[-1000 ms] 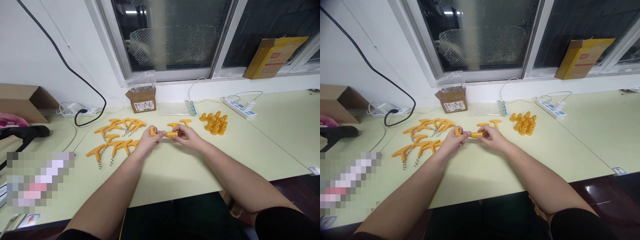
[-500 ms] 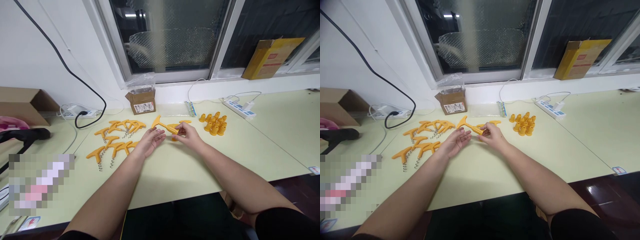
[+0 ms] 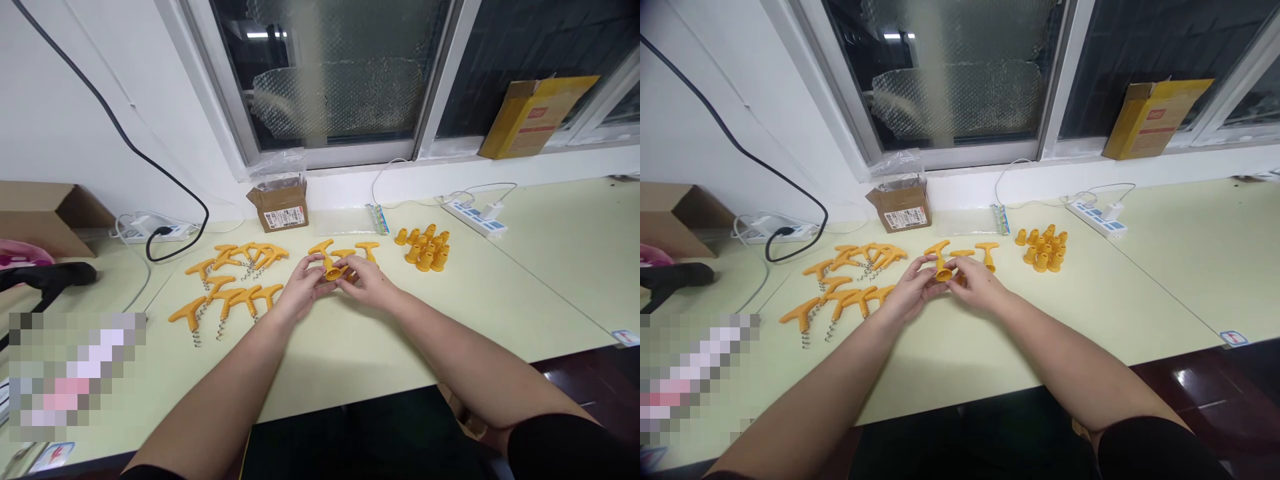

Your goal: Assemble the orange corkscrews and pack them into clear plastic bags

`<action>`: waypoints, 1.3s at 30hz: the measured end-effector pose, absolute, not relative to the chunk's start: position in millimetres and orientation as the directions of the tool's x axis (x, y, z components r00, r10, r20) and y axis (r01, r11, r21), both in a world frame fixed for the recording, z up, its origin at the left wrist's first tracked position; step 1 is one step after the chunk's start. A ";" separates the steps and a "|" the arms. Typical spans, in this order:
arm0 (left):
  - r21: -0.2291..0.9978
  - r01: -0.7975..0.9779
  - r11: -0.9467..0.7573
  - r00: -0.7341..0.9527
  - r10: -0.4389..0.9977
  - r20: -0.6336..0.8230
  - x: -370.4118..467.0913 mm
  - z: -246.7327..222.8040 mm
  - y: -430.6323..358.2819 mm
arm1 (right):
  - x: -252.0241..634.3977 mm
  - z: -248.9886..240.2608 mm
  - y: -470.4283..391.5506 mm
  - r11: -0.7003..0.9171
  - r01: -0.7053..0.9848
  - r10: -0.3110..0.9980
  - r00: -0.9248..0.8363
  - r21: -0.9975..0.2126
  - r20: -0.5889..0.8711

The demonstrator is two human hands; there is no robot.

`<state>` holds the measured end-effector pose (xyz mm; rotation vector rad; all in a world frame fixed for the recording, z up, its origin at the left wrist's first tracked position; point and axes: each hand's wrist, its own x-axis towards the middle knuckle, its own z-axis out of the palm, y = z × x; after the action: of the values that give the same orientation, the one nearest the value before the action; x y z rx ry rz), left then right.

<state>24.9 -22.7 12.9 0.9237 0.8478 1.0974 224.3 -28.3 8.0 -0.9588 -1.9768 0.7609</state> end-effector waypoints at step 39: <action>0.760 0.515 -0.396 0.343 0.908 0.240 20.2 -17.2 -1.3 | 246.9 -0.8 -5.4 0.357 0.865 0.930 -0.294 -0.353 0.219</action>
<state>20.2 -1.3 -17.2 2.0383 1.2383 0.8927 246.9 -5.4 -0.8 -1.5720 -2.2421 0.2334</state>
